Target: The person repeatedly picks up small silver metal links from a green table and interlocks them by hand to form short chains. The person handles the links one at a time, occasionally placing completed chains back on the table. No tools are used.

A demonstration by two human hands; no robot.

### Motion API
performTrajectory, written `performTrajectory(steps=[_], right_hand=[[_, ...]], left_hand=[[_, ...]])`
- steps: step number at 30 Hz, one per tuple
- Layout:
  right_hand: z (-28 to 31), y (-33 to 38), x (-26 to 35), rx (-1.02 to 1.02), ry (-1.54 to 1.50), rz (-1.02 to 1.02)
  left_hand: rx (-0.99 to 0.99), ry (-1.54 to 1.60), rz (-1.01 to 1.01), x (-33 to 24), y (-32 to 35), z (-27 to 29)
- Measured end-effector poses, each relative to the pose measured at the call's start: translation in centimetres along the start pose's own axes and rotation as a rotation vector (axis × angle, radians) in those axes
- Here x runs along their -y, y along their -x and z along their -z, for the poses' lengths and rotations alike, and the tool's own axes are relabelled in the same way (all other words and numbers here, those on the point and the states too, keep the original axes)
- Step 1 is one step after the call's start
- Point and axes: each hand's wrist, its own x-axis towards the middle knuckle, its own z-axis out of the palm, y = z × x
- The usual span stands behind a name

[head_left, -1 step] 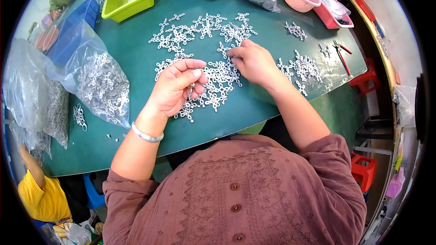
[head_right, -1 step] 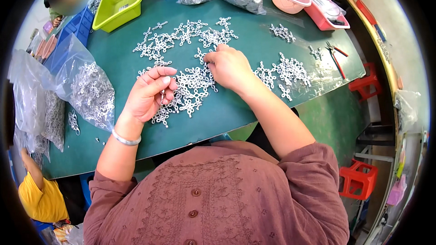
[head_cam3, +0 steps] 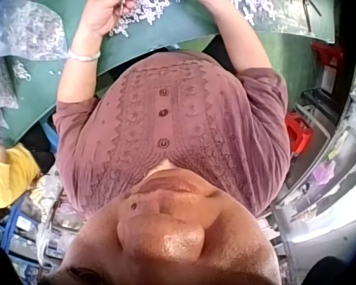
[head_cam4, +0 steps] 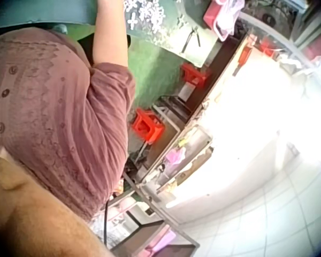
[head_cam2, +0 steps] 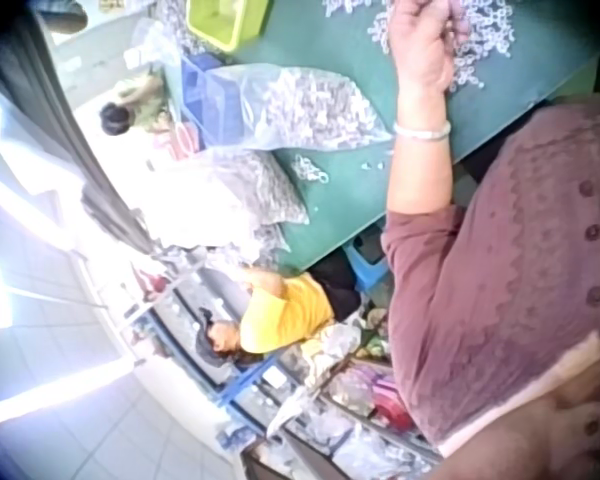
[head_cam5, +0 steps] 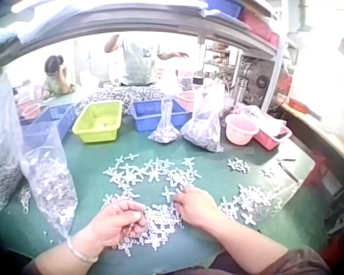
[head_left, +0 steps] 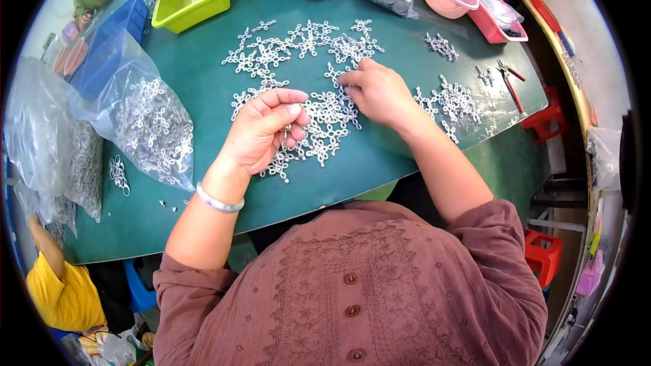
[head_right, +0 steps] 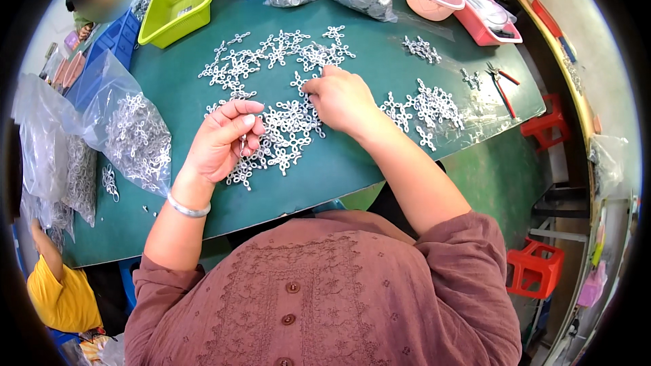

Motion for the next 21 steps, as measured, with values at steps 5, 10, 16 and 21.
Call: performTrajectory(steps=[5,10,16,21], right_hand=[[0.7,-0.9,-0.2,0.145,0.058,0.022],[1.4,-2.0,-0.2,0.295,0.023,-0.062],[0.4,-2.9,-0.7,0.092,-0.005,0.013],[-0.6,-4.8,-1.2,0.188,0.099,0.058]], left_hand=[[-0.023,0.007,0.001,0.0,-0.1,0.0],[-0.026,0.033,-0.012,-0.1,0.1,-0.1],[-0.035,0.052,-0.008,0.0,0.0,0.2],[-0.028,0.041,-0.038,-0.2,0.0,0.3]])
